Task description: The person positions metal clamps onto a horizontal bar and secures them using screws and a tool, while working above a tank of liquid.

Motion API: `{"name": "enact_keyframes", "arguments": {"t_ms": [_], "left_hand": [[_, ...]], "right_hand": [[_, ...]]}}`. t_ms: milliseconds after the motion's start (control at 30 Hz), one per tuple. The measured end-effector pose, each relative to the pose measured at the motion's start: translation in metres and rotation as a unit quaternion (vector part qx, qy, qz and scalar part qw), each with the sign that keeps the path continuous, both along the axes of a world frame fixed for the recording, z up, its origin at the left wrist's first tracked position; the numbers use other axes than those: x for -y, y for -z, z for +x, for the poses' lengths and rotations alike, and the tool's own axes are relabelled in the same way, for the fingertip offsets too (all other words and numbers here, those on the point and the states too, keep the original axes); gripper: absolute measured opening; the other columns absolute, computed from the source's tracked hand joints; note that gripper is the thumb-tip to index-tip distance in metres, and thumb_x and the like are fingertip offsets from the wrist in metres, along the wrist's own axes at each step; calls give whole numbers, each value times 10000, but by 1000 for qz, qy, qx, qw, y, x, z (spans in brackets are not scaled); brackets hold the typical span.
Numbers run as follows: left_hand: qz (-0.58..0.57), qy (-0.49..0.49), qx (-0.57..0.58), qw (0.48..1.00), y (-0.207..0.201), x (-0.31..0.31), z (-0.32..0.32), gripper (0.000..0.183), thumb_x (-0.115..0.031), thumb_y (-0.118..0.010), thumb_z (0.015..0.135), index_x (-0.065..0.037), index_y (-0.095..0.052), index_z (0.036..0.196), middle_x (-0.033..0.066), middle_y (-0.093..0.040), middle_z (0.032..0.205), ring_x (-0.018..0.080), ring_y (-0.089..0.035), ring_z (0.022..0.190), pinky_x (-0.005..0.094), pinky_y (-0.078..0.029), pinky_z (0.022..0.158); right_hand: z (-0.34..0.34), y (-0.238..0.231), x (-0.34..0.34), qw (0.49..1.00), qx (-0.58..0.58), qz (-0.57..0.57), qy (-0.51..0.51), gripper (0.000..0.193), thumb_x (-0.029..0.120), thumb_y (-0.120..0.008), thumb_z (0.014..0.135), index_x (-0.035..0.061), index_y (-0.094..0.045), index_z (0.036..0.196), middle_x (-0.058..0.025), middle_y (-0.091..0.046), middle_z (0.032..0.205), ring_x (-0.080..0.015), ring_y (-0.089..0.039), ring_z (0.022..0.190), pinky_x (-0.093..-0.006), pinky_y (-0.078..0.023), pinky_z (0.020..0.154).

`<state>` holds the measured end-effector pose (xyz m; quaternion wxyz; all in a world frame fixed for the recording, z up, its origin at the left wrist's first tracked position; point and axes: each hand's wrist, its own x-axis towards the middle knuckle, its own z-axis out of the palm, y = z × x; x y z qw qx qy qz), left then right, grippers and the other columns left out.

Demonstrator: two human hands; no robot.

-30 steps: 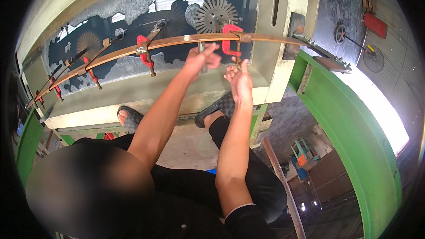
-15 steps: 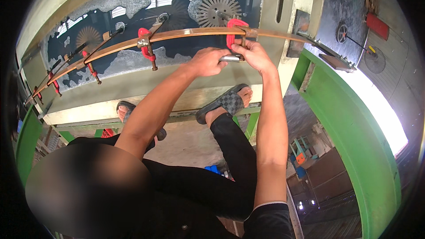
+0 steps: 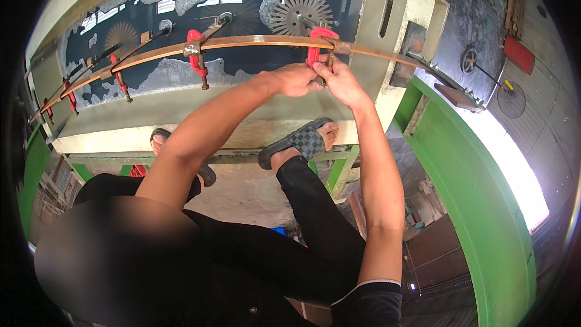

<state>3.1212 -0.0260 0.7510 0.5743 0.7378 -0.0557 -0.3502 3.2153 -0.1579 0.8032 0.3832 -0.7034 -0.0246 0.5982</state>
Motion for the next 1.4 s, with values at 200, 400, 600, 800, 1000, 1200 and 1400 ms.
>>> {"name": "enact_keyframes", "arguments": {"t_ms": [200, 400, 600, 800, 1000, 1200, 1400], "left_hand": [[-5, -128, 60, 990, 6, 15, -1, 318, -241, -519, 915, -46, -522, 1166, 190, -548, 1211, 367, -511, 1143, 452, -399, 971], [-66, -119, 96, 986, 31, 22, -8, 310, -218, -512, 912, -43, -505, 1169, 194, -554, 1185, 353, -522, 1127, 449, -405, 958], [87, -6, 42, 995, -26, -14, -18, 319, -286, -539, 908, -43, -533, 1116, 225, -635, 901, 411, -605, 880, 502, -453, 814], [84, -45, 63, 993, -41, -36, -16, 340, -321, -542, 900, -51, -581, 1104, 225, -646, 861, 411, -619, 857, 506, -465, 785], [93, -64, 7, 994, -68, -34, -7, 279, -275, -535, 891, -71, -660, 1034, 213, -662, 881, 381, -638, 871, 485, -494, 799], [311, -108, -2, 944, -114, 25, 6, 209, -169, -581, 809, -9, -691, 885, 189, -683, 896, 284, -688, 839, 403, -554, 709], [238, -63, -32, 969, -111, -8, 1, 236, -220, -615, 799, -40, -699, 928, 161, -687, 941, 280, -682, 865, 394, -547, 754]], "right_hand": [[-5, -3, -5, 999, 38, 19, 9, 265, 174, -518, 959, 2, -542, 1159, -56, -622, 1006, -125, -576, 879, -292, -485, 797], [-6, -17, -18, 1000, 24, -15, 12, 277, 178, -519, 961, -1, -533, 1171, -66, -625, 1033, -131, -587, 918, -290, -482, 828], [-7, -8, -4, 998, 68, 7, 14, 271, 169, -517, 961, -10, -538, 1163, -81, -649, 1038, -142, -598, 942, -288, -461, 871], [-8, -10, -8, 999, 28, -19, 28, 241, 175, -519, 962, -3, -565, 1118, -73, -655, 1025, -133, -591, 945, -270, -450, 864], [-3, -10, -11, 996, -13, -82, 38, 255, 196, -519, 964, 0, -570, 1118, -65, -645, 1026, -121, -585, 930, -263, -448, 855], [-8, -5, -11, 981, -130, -18, 140, 217, 196, -553, 952, 5, -524, 1051, -158, -649, 1063, -185, -627, 992, -305, -493, 900], [9, -9, -5, 993, -103, -60, 27, 219, 245, -546, 956, 51, -541, 1058, -91, -658, 1046, -162, -628, 964, -281, -488, 850]]}}
